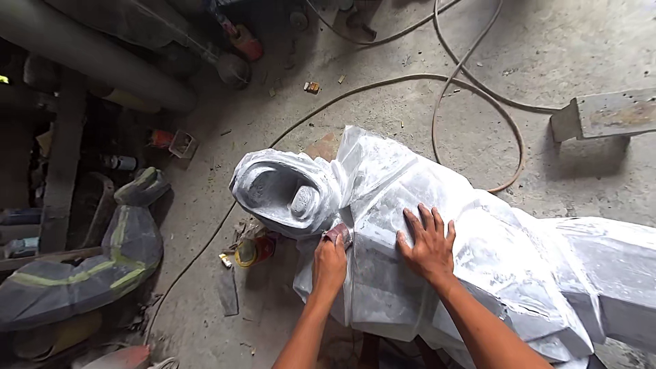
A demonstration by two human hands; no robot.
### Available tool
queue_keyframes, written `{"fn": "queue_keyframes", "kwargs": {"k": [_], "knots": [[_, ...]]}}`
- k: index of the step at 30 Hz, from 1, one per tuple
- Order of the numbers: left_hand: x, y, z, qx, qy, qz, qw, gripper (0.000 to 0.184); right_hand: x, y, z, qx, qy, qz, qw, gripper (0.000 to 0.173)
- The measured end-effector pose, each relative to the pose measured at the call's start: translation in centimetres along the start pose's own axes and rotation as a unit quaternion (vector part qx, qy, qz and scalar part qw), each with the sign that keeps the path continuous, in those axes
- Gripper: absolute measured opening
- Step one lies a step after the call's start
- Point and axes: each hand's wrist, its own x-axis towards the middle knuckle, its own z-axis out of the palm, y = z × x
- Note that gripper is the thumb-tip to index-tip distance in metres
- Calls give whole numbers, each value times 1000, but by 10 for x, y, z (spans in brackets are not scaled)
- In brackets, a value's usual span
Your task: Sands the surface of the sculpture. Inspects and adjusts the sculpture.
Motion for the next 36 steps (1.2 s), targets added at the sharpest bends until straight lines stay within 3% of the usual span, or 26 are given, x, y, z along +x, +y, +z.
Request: {"fn": "queue_keyframes", "kwargs": {"k": [5,8,11,15,20,25,28,34,36], "knots": [[30,34,3,153,-116,44,980,42,-2,0,0,-1,4,2,1000,66],[39,44,-17,193,-79,52,977,46,0,1,1,1,8,6,1000,65],[45,22,-10,128,-49,119,983,38,-2,-1,0,11,-1,9,1000,66],[27,-16,37,-6,4,251,968,29,0,-1,-2,14,-2,10,1000,66],[26,-10,65,-58,67,216,972,36,0,-1,-1,20,-3,11,1000,66],[25,-1,50,2,66,218,974,35,-1,0,1,12,4,11,1000,65],[48,19,58,-27,25,235,971,27,4,-1,-2,15,-4,10,1000,65],[26,-24,36,-40,6,234,971,32,1,-1,-1,2,3,7,1000,66],[28,-20,42,-60,11,240,969,30,0,-3,0,8,-2,6,1000,66]]}}
